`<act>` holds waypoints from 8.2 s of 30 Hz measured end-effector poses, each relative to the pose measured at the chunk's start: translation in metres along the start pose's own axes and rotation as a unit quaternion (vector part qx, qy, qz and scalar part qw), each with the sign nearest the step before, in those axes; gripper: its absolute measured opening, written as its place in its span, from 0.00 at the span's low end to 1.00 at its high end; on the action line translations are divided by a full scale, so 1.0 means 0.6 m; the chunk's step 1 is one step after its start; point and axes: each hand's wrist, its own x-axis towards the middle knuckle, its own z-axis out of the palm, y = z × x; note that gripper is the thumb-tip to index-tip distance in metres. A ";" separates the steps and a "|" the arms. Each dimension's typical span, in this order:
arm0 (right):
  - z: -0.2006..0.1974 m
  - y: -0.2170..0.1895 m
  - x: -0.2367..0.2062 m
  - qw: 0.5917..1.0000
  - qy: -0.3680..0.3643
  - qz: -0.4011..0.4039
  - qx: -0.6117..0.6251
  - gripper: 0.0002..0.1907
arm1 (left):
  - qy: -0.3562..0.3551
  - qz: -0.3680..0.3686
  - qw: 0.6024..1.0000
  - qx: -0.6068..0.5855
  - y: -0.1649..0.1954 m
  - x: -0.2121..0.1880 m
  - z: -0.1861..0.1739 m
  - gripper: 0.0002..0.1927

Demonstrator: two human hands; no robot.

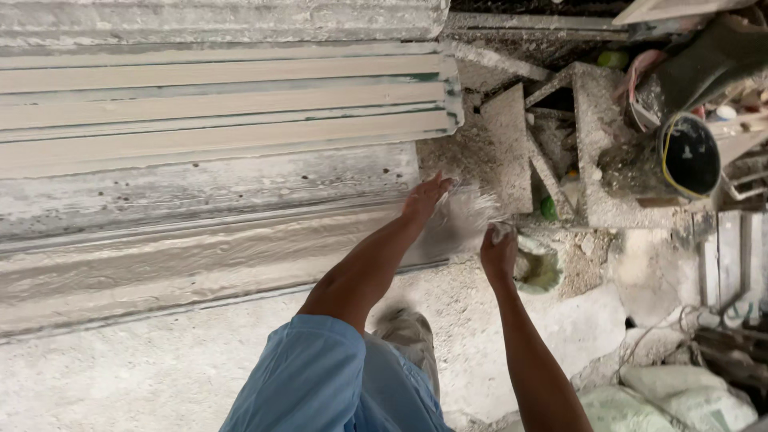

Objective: The person retrieves a bundle of white fiberglass strands from a bucket, then lays them lengthwise along a long metal workbench. They smooth the strands with their hands and use a small rectangular tool to press and align the strands along the bench surface.

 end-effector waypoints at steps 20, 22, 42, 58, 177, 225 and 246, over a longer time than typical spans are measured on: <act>-0.017 0.110 0.230 0.845 -0.004 -0.521 0.120 0.23 | 0.165 -0.243 0.913 -0.283 0.154 0.073 -0.103 0.19; -0.010 0.094 0.230 0.832 -0.095 -0.516 0.178 0.24 | 0.205 -0.244 0.892 -0.321 0.154 0.042 -0.089 0.18; -0.024 0.107 0.170 0.888 -0.255 -0.366 -0.110 0.27 | 0.019 -0.439 0.773 -0.457 0.209 0.038 -0.073 0.27; -0.011 0.116 0.226 0.835 -0.496 -0.070 0.228 0.32 | 0.010 -0.319 0.895 -0.311 0.283 0.088 -0.137 0.34; 0.038 0.110 0.108 0.648 -0.195 -0.707 -0.208 0.47 | 0.083 -0.601 0.665 -0.436 0.436 -0.024 -0.092 0.16; 0.199 -0.315 -0.169 0.549 -0.177 -0.783 -0.233 0.43 | -0.212 -0.651 0.606 -0.405 0.233 -0.335 0.041 0.34; 0.437 -0.779 -0.522 0.542 -0.161 -0.799 -0.203 0.41 | -0.209 -0.732 0.556 -0.334 0.003 -0.797 0.361 0.28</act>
